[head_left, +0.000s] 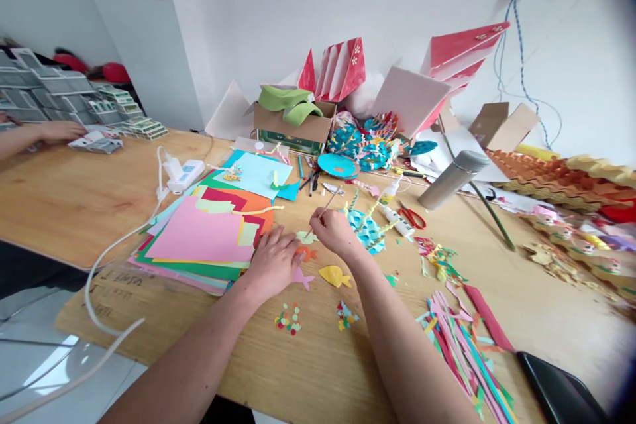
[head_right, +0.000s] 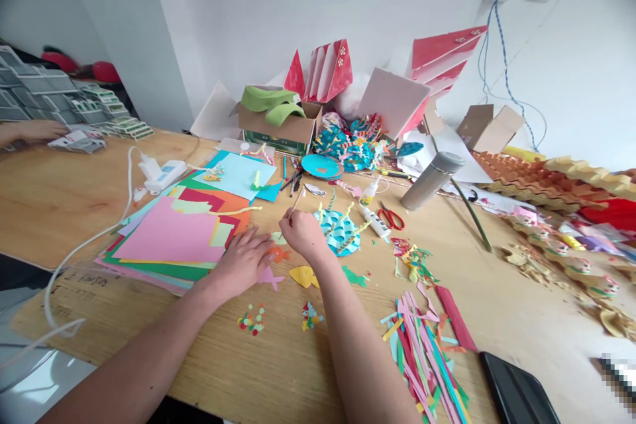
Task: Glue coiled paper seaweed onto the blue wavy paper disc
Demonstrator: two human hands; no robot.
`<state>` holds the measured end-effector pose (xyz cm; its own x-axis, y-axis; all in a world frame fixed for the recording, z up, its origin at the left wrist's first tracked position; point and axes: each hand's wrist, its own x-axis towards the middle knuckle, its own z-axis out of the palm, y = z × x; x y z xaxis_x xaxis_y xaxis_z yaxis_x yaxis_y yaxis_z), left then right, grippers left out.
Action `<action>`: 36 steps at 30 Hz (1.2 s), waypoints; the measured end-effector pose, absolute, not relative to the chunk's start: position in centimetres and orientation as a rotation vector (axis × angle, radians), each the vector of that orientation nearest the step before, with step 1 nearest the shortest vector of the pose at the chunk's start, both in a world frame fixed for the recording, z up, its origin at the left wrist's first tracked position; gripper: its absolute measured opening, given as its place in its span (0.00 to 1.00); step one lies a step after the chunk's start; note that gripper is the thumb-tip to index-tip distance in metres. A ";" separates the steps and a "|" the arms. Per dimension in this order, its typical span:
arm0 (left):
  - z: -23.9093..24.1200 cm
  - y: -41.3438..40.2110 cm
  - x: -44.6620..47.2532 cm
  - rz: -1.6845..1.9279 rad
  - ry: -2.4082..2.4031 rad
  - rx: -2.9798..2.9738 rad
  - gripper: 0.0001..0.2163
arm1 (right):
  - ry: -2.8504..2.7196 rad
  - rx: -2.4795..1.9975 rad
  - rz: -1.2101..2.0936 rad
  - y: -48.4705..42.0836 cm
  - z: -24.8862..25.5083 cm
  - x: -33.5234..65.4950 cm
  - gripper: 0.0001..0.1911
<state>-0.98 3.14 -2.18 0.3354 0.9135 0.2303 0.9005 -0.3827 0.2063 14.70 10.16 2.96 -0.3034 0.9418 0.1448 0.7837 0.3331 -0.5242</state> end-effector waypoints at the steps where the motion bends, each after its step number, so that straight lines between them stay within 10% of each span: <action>1: -2.2 3.1 -1.0 0.488 1.720 2.533 0.17 | -2.183 -1.518 0.515 10.1 3.0 14.7 0.10; 36: -2.5 3.3 -1.0 0.511 1.700 2.552 0.18 | -2.197 -1.553 0.447 9.8 2.8 14.1 0.12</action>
